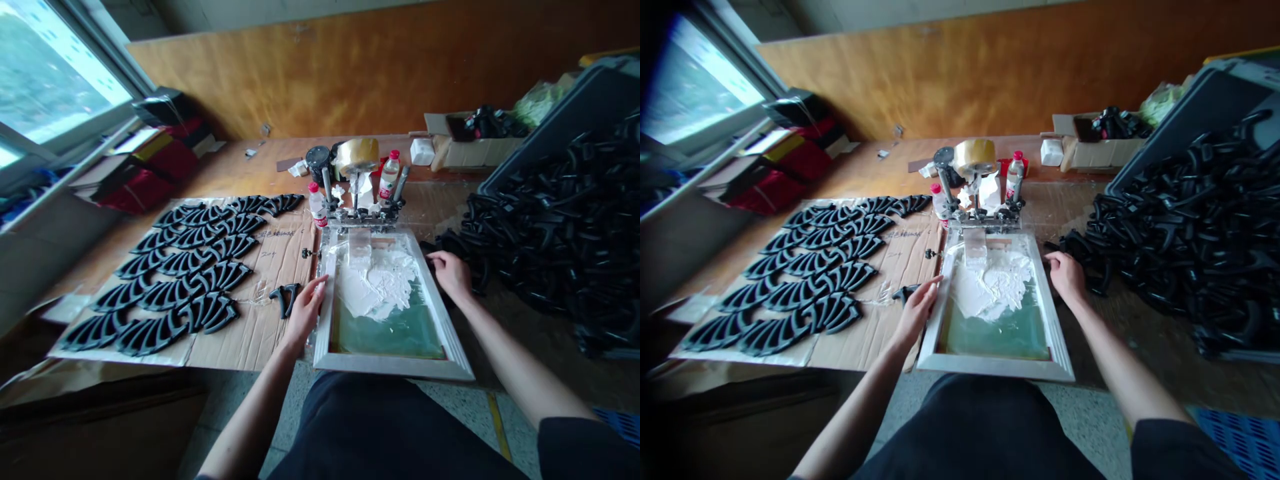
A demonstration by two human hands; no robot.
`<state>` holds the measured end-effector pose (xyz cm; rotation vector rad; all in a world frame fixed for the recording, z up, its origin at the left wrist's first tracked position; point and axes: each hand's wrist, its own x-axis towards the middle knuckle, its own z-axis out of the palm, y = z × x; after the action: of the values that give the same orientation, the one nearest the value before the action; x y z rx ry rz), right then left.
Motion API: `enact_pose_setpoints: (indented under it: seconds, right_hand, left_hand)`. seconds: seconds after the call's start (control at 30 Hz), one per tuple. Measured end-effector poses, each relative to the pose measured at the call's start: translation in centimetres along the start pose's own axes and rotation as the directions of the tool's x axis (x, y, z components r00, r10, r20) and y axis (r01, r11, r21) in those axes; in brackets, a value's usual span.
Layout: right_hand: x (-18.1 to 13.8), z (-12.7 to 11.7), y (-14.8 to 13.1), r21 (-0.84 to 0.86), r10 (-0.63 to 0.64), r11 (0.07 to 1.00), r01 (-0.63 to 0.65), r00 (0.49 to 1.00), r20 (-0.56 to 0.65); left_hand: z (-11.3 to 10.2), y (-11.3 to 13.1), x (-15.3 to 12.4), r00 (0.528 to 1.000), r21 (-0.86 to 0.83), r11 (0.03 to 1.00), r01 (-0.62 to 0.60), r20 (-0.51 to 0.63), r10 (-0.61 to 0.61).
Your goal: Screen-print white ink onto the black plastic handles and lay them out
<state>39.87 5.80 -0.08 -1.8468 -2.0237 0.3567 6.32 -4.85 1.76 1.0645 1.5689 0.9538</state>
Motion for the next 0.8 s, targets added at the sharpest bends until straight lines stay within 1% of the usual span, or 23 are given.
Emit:
enact_pose_setpoints:
  seconds: [0.03, 0.07, 0.1, 0.13, 0.17, 0.2, 0.23, 0.27, 0.33, 0.37, 0.4, 0.43, 0.5, 0.57, 0.6, 0.63, 0.67, 0.7, 0.77, 0.8]
  right_hand:
    - [0.7, -0.3, -0.8, 0.021, -0.016, 1.0, 0.018, 0.998, -0.06]
    - [1.3, -0.3, -2.2, 0.043, -0.083, 0.995, 0.089, 0.99, -0.117]
    - [1.8, -0.1, -3.9, 0.056, -0.183, 0.979, 0.194, 0.97, -0.163]
    - [2.3, 0.4, -5.8, 0.056, -0.292, 0.95, 0.307, 0.938, -0.185]
    - [2.7, 1.0, -7.7, 0.038, -0.39, 0.915, 0.402, 0.905, -0.172]
    - [2.9, 1.7, -9.4, 0.008, -0.456, 0.888, 0.461, 0.881, -0.124]
    - [3.0, 2.4, -10.8, -0.022, -0.488, 0.873, 0.487, 0.872, -0.049]
    - [2.8, 3.1, -11.7, -0.05, -0.49, 0.87, 0.491, 0.871, 0.036]
    - [1.9, 4.1, -12.3, -0.08, -0.484, 0.859, 0.505, 0.854, 0.191]
    - [1.1, 4.4, -12.0, -0.078, -0.505, 0.84, 0.536, 0.828, 0.245]
    - [0.2, 4.4, -11.5, -0.064, -0.551, 0.806, 0.589, 0.785, 0.285]
    - [-0.8, 4.2, -10.9, -0.042, -0.612, 0.756, 0.654, 0.727, 0.311]
    - [-2.4, 3.4, -9.6, 0.011, -0.73, 0.633, 0.774, 0.593, 0.339]
    - [-3.1, 2.3, -8.7, 0.066, -0.803, 0.527, 0.847, 0.471, 0.366]
    - [-3.1, 1.8, -8.5, 0.091, -0.82, 0.495, 0.864, 0.429, 0.38]
    - [-2.8, 1.5, -8.4, 0.114, -0.824, 0.485, 0.867, 0.409, 0.391]
    - [-2.5, 1.3, -8.5, 0.129, -0.82, 0.497, 0.858, 0.415, 0.395]
    - [-2.1, 1.4, -8.6, 0.132, -0.807, 0.53, 0.838, 0.449, 0.384]
    - [-1.7, 2.1, -8.9, 0.098, -0.768, 0.614, 0.783, 0.564, 0.306]
    - [-1.9, 2.6, -8.9, 0.074, -0.754, 0.64, 0.764, 0.607, 0.25]
  left_hand:
    - [0.4, -1.4, 0.1, 1.0, 0.024, 0.999, 0.022, 0.006, -0.022]
    - [0.9, -2.6, 0.3, 0.999, 0.061, 0.997, 0.037, 0.005, -0.037]
    - [1.3, -3.7, 0.6, 0.999, 0.106, 0.993, 0.047, -0.006, -0.047]
    - [1.6, -4.5, 1.0, 0.998, 0.151, 0.987, 0.054, -0.023, -0.051]
    - [1.9, -5.0, 1.3, 0.998, 0.188, 0.98, 0.061, -0.039, -0.054]
    - [2.0, -5.4, 1.6, 0.997, 0.212, 0.975, 0.068, -0.045, -0.06]
    - [2.0, -5.7, 1.9, 0.997, 0.223, 0.972, 0.075, -0.046, -0.067]
    - [2.0, -5.8, 2.1, 0.996, 0.226, 0.971, 0.082, -0.043, -0.074]
    - [1.9, -6.0, 2.3, 0.996, 0.221, 0.971, 0.089, -0.036, -0.083]
    - [1.8, -6.1, 2.4, 0.996, 0.219, 0.972, 0.089, -0.034, -0.084]
    - [1.8, -6.2, 2.4, 0.996, 0.216, 0.972, 0.089, -0.033, -0.083]
    - [1.7, -6.3, 2.3, 0.996, 0.213, 0.973, 0.088, -0.033, -0.083]
    - [1.8, -6.5, 2.3, 0.996, 0.205, 0.975, 0.089, -0.038, -0.083]
    - [1.8, -6.7, 2.2, 0.995, 0.201, 0.975, 0.093, -0.048, -0.085]
    - [1.9, -6.7, 2.2, 0.995, 0.2, 0.975, 0.093, -0.054, -0.084]
    - [2.0, -6.7, 2.2, 0.995, 0.201, 0.975, 0.091, -0.059, -0.081]
    - [2.0, -6.7, 2.2, 0.995, 0.202, 0.976, 0.087, -0.063, -0.076]
    - [2.0, -6.7, 2.2, 0.996, 0.203, 0.976, 0.08, -0.064, -0.068]
    - [2.0, -6.7, 2.1, 0.996, 0.21, 0.975, 0.073, -0.06, -0.062]
    - [2.0, -6.6, 2.1, 0.996, 0.212, 0.974, 0.076, -0.056, -0.066]
